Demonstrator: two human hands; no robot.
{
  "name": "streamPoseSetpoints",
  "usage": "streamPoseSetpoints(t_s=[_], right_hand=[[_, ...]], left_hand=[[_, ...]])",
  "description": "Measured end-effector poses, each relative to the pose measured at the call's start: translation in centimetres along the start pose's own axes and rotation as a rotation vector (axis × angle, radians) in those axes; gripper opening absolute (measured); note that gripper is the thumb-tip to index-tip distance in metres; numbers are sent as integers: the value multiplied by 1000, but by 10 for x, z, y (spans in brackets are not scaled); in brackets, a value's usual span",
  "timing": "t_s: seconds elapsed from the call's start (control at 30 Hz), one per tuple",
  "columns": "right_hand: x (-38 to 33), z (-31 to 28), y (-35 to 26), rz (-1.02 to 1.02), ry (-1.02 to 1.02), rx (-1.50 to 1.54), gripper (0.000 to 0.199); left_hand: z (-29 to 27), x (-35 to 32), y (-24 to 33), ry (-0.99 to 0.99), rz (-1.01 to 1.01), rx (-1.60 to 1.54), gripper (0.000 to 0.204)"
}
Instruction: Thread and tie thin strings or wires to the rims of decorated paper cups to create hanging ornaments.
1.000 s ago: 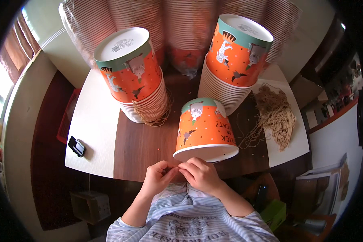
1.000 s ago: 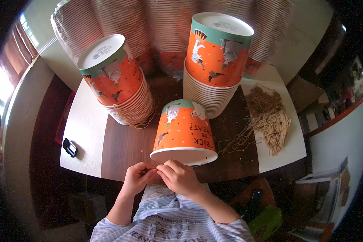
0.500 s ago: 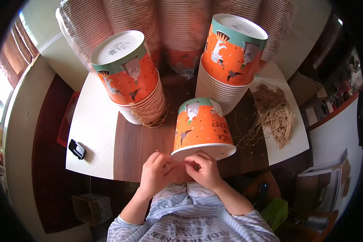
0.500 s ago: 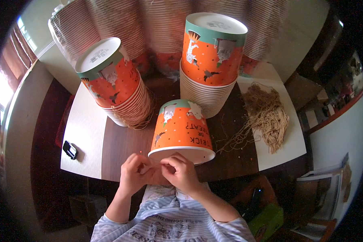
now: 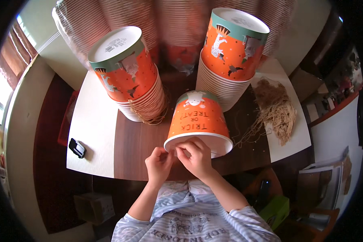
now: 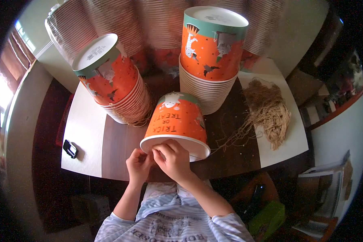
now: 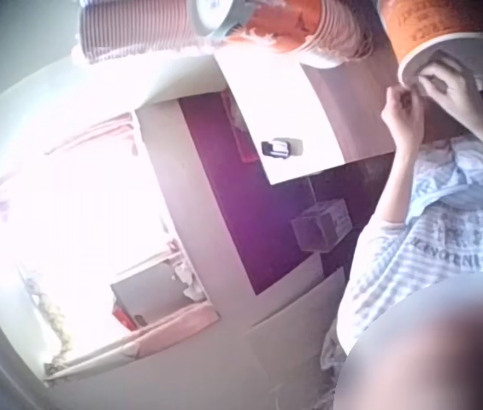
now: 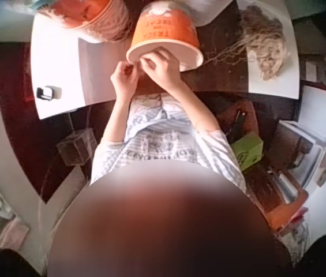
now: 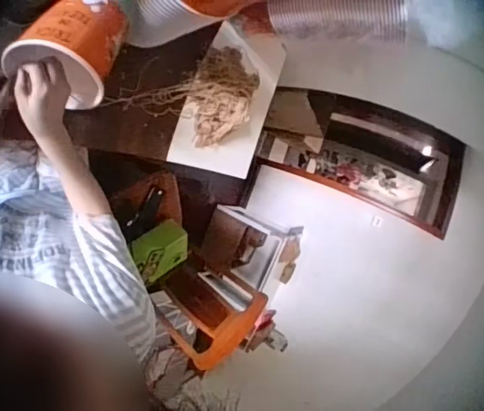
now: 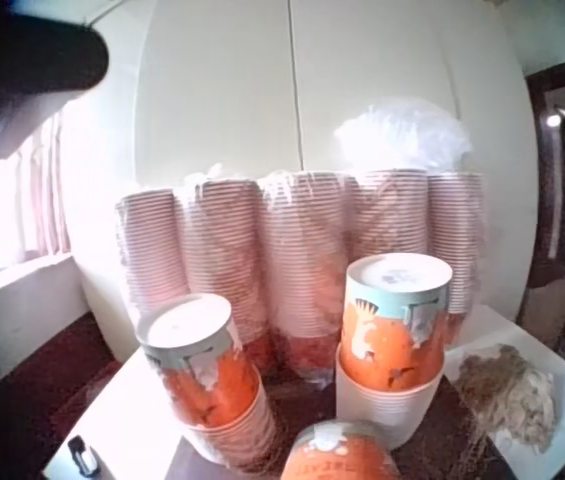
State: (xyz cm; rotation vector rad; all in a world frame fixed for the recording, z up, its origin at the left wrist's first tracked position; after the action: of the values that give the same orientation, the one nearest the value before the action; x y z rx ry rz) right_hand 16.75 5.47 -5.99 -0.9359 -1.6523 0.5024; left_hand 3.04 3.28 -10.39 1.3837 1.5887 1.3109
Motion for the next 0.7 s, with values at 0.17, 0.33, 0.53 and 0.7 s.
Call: streamPoseSetpoints(t_s=[0.17,0.33,0.53,0.7], right_hand=[[-9,18,17,-20,-56,-37,15],[-9,21,17,-37,-71,-14,14],[-10,21,17,2,-98,-39,14],[-10,21,18,-17,-97,-52,13]], left_hand=[[5,-4,-25,24,-42,-221,8],[6,-5,-20,-16,-28,-135,7],[4,-4,-18,-15,-24,-114,7],[5,-5,-19,-76,14,-198,14]])
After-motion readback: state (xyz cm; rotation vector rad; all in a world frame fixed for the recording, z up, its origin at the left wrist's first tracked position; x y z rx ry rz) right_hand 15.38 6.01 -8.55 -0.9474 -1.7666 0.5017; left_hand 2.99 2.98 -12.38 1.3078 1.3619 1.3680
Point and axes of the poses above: each hand's wrist, its own x-axis towards the middle knuckle, its own z-axis out of the palm, y = z × x, the point moved 4 cm from there along x, towards the middle knuckle, and after that the axes turned 7 degrees about x, right-handed, at the moved point
